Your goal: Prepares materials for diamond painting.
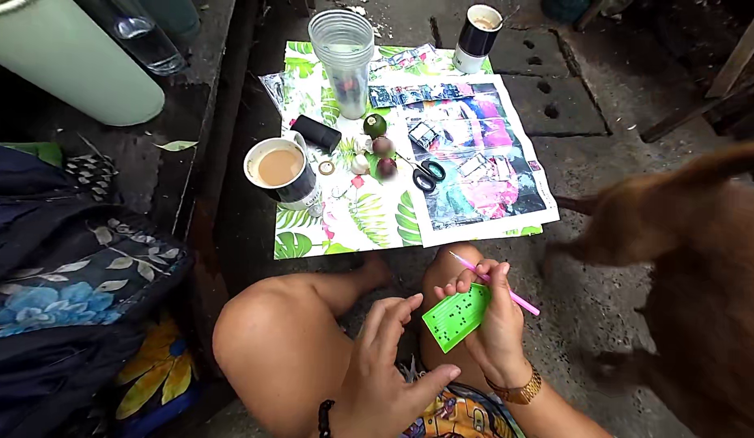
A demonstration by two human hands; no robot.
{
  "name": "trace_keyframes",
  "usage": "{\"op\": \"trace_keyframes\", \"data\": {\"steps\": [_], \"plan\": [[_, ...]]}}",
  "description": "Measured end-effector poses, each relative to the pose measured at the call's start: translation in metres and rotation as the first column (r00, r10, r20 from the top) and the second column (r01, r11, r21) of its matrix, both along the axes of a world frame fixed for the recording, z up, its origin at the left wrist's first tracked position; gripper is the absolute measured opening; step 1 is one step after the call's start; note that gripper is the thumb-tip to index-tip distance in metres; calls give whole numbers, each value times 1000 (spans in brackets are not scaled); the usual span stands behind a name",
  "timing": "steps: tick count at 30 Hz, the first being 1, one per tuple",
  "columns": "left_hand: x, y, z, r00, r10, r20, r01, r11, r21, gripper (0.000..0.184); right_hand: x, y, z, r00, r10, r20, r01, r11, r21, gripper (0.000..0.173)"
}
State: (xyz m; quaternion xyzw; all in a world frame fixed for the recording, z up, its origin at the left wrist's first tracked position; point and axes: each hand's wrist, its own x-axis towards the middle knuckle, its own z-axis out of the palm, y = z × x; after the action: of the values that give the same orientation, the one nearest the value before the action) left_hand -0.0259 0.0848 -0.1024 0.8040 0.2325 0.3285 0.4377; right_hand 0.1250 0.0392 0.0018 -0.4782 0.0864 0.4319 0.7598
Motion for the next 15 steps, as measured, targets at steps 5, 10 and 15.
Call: {"op": "trace_keyframes", "data": {"steps": [5, 10, 15], "plan": [[6, -3, -4, 999, -4, -47, 4, 1000, 9, 73, 5, -22, -107, 981, -66, 182, -19, 904, 427, 42], [9, -8, -5, 999, -3, -46, 3, 1000, -15, 56, 0, -25, -105, 982, -71, 176, -13, 899, 437, 40], [10, -13, -5, 968, -43, 248, 158, 871, -466, 73, -4, -28, -100, 974, -99, 205, -1, 898, 439, 41]]}}
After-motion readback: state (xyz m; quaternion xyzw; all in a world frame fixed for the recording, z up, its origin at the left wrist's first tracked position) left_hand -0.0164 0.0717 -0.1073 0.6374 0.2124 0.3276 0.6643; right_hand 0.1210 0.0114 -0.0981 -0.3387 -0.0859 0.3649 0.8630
